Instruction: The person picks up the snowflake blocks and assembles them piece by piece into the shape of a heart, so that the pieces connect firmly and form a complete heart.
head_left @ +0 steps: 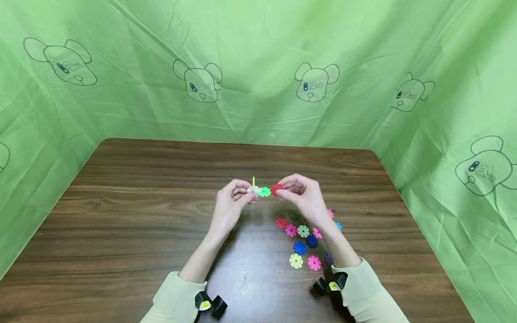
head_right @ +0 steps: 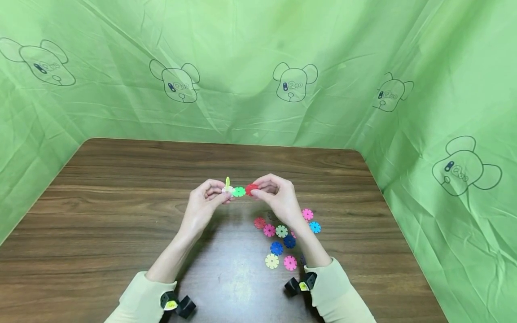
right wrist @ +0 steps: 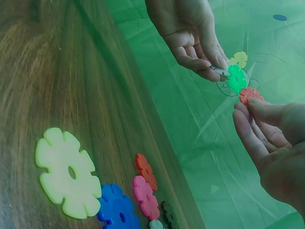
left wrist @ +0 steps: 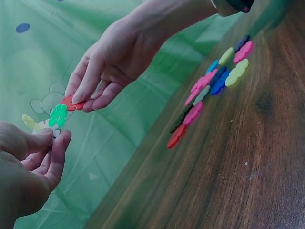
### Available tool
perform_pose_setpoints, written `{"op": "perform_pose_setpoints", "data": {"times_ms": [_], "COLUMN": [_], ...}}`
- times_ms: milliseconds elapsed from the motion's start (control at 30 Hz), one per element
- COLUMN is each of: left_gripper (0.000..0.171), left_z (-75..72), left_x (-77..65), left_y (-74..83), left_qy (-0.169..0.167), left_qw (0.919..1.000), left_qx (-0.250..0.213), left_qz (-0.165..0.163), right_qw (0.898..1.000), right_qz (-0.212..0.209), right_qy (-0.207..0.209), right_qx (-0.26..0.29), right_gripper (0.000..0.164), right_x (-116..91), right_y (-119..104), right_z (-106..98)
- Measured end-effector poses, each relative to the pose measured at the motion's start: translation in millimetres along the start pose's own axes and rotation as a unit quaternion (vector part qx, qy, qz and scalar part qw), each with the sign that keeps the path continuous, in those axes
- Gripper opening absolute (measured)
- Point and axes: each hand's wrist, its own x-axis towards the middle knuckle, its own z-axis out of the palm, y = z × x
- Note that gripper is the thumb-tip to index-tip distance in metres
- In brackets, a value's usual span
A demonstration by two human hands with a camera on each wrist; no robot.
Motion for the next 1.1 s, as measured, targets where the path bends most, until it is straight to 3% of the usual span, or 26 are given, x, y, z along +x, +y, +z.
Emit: {"op": "perform_pose_setpoints", "data": {"times_ms": [300,600,1100], "left_gripper": [0.020,0.018,0.018], "left_z": [-0.2,3.1,2.5], "left_x": [-0.7,-2.9,-2.6], "left_y": [-0.7,-0.3,0.2], "left_qy": [-0.013,-0.002,-0.001], "left_qw": [0.9998,0.9994,0.9980], "left_qx": [-0.006,-0.026,-0.047], "left_qz": [-0.013,-0.021,-0.043], "right_qw": [0.999,0.998,0.996], "right_qz": [-0.003,0.023,0.018], "right_qy": [-0.012,0.014,0.022], "right_qx": [0.037,0.062,0.086], "right_gripper": [0.016,0.022,0.028], "right_x": [-1.6,-3.1,-1.3], "right_y": [-0.1,3.7,3.5], "right_z": [2.6,7.2,9.3]}}
